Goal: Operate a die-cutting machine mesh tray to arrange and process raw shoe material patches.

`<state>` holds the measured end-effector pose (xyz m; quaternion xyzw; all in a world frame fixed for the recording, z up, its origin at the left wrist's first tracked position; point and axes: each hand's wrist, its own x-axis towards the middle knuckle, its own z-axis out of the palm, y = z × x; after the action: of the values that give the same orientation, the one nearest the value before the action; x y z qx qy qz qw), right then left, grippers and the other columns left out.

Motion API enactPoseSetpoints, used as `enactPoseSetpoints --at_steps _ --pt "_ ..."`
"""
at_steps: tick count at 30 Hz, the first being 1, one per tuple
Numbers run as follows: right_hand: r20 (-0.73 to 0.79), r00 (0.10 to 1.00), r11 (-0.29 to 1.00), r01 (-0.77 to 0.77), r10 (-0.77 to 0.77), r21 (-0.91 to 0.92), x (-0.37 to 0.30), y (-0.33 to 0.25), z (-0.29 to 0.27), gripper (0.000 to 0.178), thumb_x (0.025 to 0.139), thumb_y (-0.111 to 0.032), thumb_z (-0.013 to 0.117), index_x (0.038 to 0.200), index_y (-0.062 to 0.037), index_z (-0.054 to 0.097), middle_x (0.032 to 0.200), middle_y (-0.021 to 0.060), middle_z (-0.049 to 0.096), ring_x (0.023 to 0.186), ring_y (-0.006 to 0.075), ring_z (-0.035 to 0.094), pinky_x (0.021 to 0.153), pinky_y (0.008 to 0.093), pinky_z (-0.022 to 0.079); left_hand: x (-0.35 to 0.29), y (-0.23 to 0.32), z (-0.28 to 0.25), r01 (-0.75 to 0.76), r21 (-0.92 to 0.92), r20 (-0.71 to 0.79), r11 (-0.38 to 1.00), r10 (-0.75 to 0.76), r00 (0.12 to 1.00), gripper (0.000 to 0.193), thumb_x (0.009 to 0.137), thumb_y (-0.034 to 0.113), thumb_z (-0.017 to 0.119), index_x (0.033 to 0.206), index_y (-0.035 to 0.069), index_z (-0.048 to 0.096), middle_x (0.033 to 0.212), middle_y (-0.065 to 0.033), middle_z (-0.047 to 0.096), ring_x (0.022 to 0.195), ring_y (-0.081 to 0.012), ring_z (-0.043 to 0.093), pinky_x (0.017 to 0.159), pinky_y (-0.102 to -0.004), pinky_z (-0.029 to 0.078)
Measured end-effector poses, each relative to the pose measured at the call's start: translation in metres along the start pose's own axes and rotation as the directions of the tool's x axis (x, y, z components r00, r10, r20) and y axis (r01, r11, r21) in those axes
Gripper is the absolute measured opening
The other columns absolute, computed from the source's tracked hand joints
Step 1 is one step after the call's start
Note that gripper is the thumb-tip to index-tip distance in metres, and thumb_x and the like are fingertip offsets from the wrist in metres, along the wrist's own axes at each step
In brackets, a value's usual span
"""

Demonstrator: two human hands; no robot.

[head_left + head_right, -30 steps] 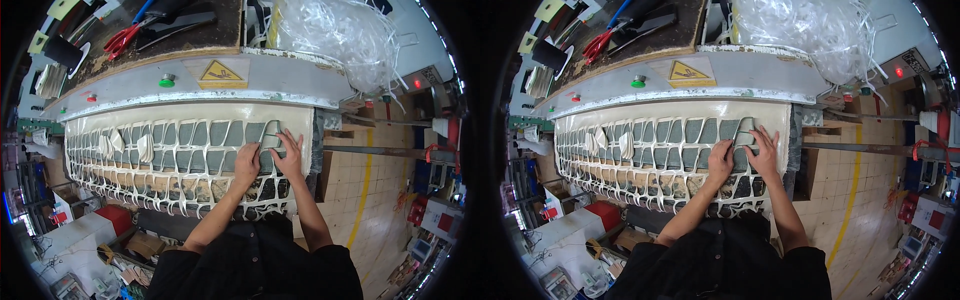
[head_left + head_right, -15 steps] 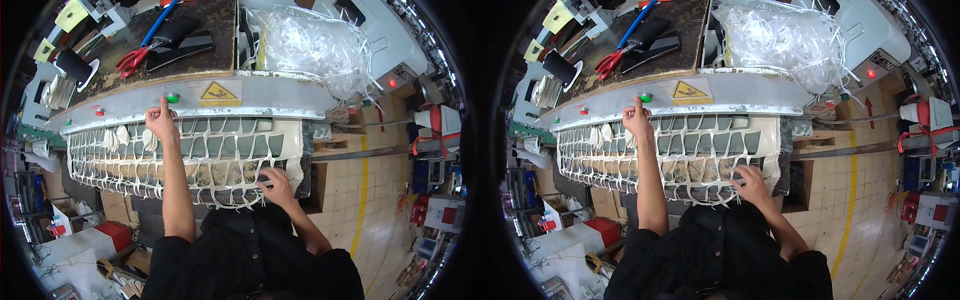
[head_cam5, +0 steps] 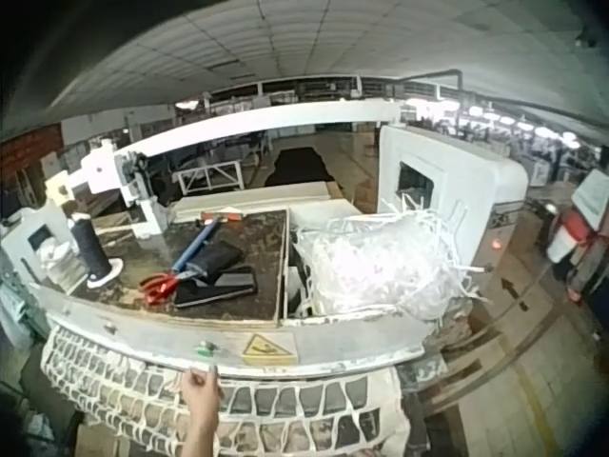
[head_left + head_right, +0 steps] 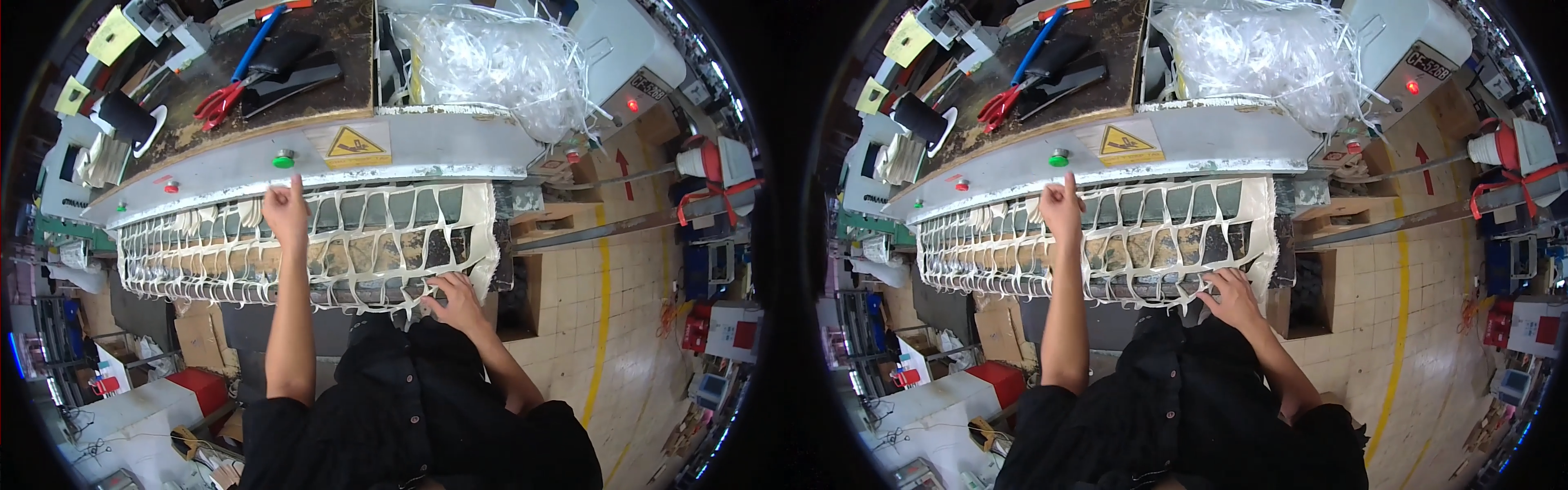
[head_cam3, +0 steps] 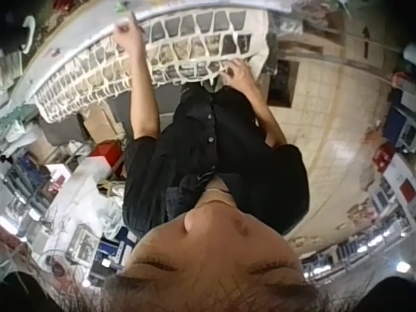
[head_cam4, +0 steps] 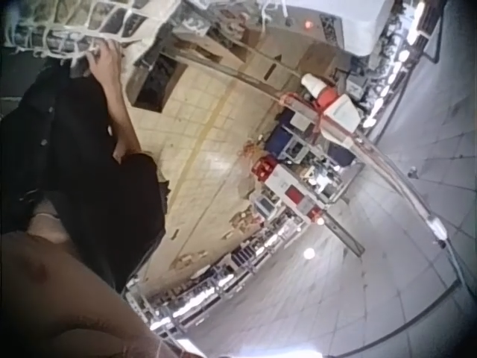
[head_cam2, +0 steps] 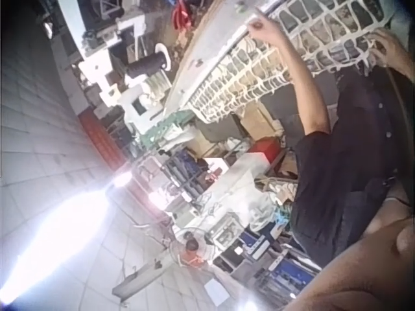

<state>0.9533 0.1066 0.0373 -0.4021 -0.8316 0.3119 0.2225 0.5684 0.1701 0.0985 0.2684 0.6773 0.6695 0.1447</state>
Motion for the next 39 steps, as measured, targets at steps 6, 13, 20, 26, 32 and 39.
enactPoseSetpoints --at_steps 6,13,20,26,32,39 --pt "0.042 0.999 1.0 0.007 -0.006 -0.026 0.002 -0.012 -0.001 0.043 0.087 -0.028 0.086 0.122 -0.0067 0.073 0.115 0.0107 0.067 0.115 0.0331 0.062 0.106 0.0455 0.047 -0.117 -0.04 -0.054 0.02 0.314 0.493 0.949 -0.181 0.851 0.024 0.097 0.022 0.082 0.088 0.001 0.072 0.074 -0.0018 0.068 0.067 -0.0072 0.059 0.062 -0.0274 0.048" --pt "0.017 0.996 0.977 -0.078 0.083 -0.198 0.009 -0.028 0.024 0.048 0.075 -0.022 0.092 0.115 -0.0086 0.071 0.111 0.0113 0.06 0.118 0.0344 0.057 0.103 0.0477 0.043 -0.18 -0.009 -0.057 -0.644 0.45 0.842 0.618 -0.053 0.537 0.039 0.082 0.028 0.092 0.104 0.002 0.073 0.089 -0.0128 0.068 0.086 -0.0341 0.068 0.081 -0.0456 0.054" --pt "0.011 0.998 0.978 -0.056 0.059 -0.2 0.028 -0.022 0.023 0.044 0.074 -0.018 0.092 0.11 -0.0087 0.068 0.113 0.0122 0.062 0.119 0.0354 0.057 0.103 0.047 0.043 -0.178 -0.027 -0.053 -0.633 0.487 0.783 0.602 0.02 0.622 0.045 0.078 0.032 0.092 0.107 0.005 0.07 0.1 -0.0117 0.065 0.102 -0.036 0.063 0.093 -0.0489 0.045" --pt "0.061 0.995 0.977 -0.07 0.083 -0.2 0.017 -0.02 0.024 0.044 0.077 -0.022 0.091 0.113 -0.0082 0.07 0.117 0.0141 0.062 0.122 0.0361 0.057 0.107 0.047 0.043 -0.182 -0.031 -0.059 -0.613 0.507 0.798 0.606 -0.062 0.599 0.044 0.076 0.033 0.092 0.107 0.008 0.073 0.104 -0.0104 0.068 0.107 -0.0343 0.064 0.096 -0.0501 0.039" --pt "0.272 0.951 0.973 -0.187 0.145 0.137 -0.019 -0.009 0.007 0.042 0.081 -0.028 0.091 0.111 -0.0051 0.072 0.115 0.0156 0.066 0.117 0.0376 0.062 0.101 0.0472 0.049 -0.178 0.009 -0.059 -0.497 0.531 0.844 0.686 -0.379 0.38 0.047 0.091 0.05 0.081 0.091 0.003 0.076 0.097 -0.0154 0.075 0.091 -0.0392 0.073 0.077 -0.0479 0.057" --pt "-0.399 0.902 0.986 -0.156 0.167 0.059 0.062 0.044 -0.007 0.034 0.09 -0.021 0.083 0.118 -0.0034 0.071 0.125 0.017 0.067 0.122 0.0386 0.063 0.104 0.0454 0.051 -0.161 0.005 0.104 -0.487 0.503 0.671 0.714 0.033 0.74 0.081 0.089 0.053 0.082 0.137 -0.007 0.057 0.109 -0.0311 0.072 0.101 -0.0468 0.073 0.085 -0.0512 0.061"
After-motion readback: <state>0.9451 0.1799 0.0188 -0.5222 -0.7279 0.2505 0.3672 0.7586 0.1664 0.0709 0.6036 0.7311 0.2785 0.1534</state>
